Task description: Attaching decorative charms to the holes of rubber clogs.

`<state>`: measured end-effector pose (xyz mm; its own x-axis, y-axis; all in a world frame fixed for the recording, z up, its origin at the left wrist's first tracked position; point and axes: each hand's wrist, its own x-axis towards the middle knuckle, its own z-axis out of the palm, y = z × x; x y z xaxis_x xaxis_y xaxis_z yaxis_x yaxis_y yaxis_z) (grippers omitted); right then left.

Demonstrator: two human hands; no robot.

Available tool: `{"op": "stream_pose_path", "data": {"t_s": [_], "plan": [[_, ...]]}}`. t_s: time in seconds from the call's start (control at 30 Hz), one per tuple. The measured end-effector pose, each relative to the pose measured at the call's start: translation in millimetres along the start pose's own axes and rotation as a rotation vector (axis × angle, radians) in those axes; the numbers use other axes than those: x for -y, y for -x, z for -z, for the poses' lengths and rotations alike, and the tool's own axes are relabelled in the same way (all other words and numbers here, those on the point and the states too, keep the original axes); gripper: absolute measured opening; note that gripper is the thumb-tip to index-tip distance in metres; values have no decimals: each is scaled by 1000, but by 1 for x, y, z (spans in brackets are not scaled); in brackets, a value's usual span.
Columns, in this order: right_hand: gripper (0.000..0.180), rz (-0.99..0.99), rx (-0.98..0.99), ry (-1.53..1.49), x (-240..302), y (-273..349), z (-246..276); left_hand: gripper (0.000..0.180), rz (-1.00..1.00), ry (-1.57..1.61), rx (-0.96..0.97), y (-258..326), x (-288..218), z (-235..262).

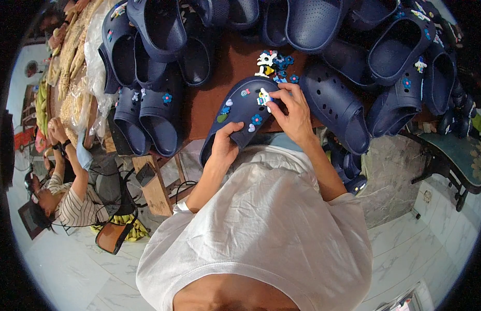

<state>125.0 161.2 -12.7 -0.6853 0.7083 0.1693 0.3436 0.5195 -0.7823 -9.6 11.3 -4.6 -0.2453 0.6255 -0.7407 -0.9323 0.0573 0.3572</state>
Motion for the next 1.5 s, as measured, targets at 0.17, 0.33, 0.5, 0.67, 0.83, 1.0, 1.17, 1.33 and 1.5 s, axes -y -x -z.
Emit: {"op": "stream_pose_path", "data": {"t_s": [0.17, 0.33, 0.5, 0.67, 0.83, 1.0, 1.17, 1.33, 1.5], "plan": [[22, -17, -15, 24, 5, -1, -1, 16, 5, 5, 30, -1, 1, 5], [22, -5, -20, 31, 4, 1, -4, 15, -26, 6, 50, -2, 3, 6], [23, 5, -33, 51, 4, 2, -5, 15, 4, 32, 39, -6, 6, 12], [24, 12, -33, 49, 4, -1, -2, 17, -13, 46, 82, -4, 6, 12], [14, -20, -24, 89, -9, -15, 8, 14, 4, 42, 93, -9, 10, 24], [13, 147, -88, 440, -24, -43, 10, 11, -8, 34, 72, -5, 10, 22], [18, 136, -28, 630, -46, -60, -3, 15, -10, 6, 77, -5, 12, 21], [16, 76, 36, 647, -53, -67, -12, 17, -30, 20, 66, -3, 11, 16], [18, 93, 32, 721, -55, -67, -10, 16, -14, 8, 61, -6, 11, 17]]}}
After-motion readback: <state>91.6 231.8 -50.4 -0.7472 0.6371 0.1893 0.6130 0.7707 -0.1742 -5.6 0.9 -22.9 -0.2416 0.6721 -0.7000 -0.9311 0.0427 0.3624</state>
